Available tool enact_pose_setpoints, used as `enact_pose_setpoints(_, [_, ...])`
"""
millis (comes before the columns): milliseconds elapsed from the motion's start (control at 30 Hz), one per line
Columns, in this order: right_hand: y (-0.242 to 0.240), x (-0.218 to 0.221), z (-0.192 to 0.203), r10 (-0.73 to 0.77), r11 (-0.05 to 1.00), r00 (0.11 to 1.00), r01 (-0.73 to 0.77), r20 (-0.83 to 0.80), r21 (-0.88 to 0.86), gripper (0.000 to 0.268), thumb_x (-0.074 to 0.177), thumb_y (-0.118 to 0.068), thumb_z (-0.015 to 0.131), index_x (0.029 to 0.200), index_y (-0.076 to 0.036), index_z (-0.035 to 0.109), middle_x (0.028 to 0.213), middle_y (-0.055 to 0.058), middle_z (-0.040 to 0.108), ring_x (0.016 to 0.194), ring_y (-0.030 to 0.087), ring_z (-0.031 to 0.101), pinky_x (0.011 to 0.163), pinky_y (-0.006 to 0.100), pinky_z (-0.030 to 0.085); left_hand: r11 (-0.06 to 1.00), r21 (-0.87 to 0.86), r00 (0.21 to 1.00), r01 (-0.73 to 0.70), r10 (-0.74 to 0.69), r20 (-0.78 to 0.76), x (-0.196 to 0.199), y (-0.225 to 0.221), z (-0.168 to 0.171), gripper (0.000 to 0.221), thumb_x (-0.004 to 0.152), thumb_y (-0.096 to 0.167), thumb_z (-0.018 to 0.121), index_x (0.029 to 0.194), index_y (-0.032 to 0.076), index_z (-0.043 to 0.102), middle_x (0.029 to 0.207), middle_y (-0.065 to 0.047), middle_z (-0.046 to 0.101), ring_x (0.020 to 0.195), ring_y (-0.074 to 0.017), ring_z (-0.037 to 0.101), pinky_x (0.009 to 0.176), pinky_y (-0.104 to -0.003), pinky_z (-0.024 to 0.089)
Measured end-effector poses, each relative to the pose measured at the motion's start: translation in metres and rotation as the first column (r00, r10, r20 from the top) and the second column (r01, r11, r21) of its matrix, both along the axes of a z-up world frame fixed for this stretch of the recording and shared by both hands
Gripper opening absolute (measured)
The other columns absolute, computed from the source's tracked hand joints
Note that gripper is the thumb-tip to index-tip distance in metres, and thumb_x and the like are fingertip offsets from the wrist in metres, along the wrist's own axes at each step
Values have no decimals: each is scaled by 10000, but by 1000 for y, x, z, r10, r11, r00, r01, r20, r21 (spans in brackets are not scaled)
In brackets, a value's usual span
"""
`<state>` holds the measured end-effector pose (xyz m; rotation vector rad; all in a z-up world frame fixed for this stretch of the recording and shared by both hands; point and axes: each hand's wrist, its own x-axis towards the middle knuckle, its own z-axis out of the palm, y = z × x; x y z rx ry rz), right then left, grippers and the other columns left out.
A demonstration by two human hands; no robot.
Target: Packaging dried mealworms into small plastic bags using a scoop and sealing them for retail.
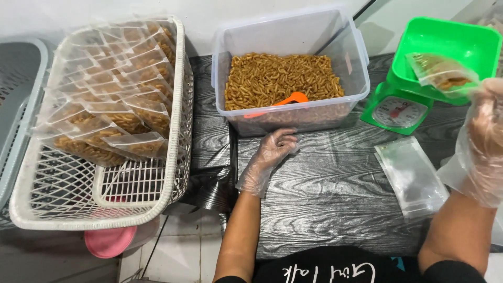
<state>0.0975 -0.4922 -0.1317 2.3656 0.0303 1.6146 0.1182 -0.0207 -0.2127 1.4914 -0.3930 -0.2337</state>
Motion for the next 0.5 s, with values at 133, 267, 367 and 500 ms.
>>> enact_pose_setpoints(133, [8, -8, 1, 700, 605, 714, -581, -16, 544, 248, 1330, -1, 627, 1359, 240, 577, 1309, 402, 576, 1146, 503, 606, 962, 518, 501, 1000, 3, 999, 21, -21, 28, 2, 2, -4, 480, 937, 254, 706, 1371, 90, 582, 1174, -146, 728, 1093, -191, 711, 922, -302, 580])
enact_pose_setpoints(267, [3, -30, 3, 636, 708, 765, -525, -103, 472, 197, 1218, 246, 675, 1394, 247, 586, 1367, 398, 597, 1220, 507, 616, 1114, 522, 505, 1000, -10, 1000, 9, -9, 1, 1, 1, -3, 461, 934, 211, 714, 1360, 84, 592, 1165, -150, 724, 1061, -183, 716, 915, -309, 591])
enact_pose_setpoints(367, [-73, -14, -82, -550, 443, 742, 648, 383, -619, 757, 1276, -958, 624, 1723, -388, 402, 1331, -93, 739, 1042, 6, 771, 872, 117, 651, 1000, 1, 1000, 17, -17, 14, 2, 2, -3, 452, 938, 213, 706, 1358, 95, 589, 1167, -143, 724, 1080, -194, 712, 922, -324, 587])
enact_pose_setpoints(500, [-40, -23, -45, -618, 569, 784, 492, 52, -659, 408, 1458, -493, 389, 1055, -431, 375, 942, -266, 306, 793, -78, 319, 840, 104, 308, 999, -17, 999, 34, -33, 28, 1, 2, -1, 475, 942, 253, 700, 1369, 84, 580, 1170, -143, 722, 1053, -181, 714, 912, -310, 581])
